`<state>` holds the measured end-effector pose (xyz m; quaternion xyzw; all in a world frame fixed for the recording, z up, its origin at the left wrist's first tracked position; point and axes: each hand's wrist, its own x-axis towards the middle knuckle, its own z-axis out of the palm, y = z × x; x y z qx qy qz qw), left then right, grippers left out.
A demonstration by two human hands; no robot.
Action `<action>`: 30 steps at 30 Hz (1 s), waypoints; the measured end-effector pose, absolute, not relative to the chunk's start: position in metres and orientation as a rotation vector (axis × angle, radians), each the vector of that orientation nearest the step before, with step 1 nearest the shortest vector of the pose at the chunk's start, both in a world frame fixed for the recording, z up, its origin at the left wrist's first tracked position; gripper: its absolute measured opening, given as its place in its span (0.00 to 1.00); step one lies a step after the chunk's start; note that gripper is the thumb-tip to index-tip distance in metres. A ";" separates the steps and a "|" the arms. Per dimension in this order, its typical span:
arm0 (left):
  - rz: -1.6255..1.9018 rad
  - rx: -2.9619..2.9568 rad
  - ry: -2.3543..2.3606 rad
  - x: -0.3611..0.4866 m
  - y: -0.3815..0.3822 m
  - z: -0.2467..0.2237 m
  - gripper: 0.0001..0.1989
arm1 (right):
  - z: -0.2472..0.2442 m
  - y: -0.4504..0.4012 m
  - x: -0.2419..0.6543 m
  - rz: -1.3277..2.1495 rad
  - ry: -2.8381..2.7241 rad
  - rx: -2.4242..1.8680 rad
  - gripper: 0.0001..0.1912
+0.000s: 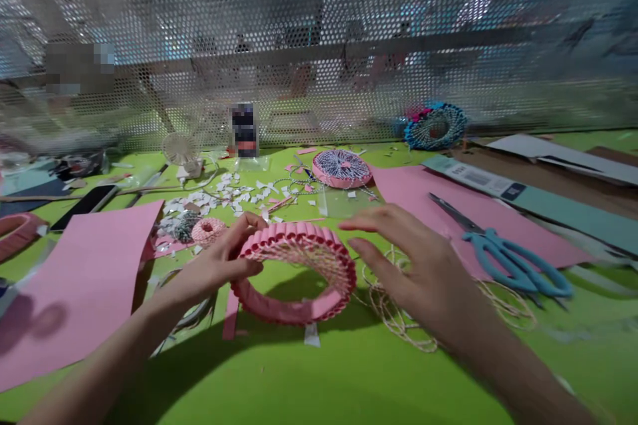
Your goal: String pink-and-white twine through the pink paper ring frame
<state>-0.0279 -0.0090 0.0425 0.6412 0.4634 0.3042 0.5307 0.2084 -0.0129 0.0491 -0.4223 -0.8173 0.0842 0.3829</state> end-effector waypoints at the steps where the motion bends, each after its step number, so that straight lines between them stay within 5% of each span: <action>1: 0.713 1.575 1.110 -0.026 -0.012 0.044 0.14 | 0.052 -0.015 0.201 0.165 -2.080 -1.013 0.06; 13: 0.764 1.209 1.071 -0.010 -0.018 0.043 0.12 | 0.034 -0.010 0.176 -0.244 -2.189 -1.036 0.07; 30: 0.706 1.116 1.047 -0.019 -0.010 0.026 0.17 | 0.053 -0.019 0.195 1.178 -1.570 -0.809 0.05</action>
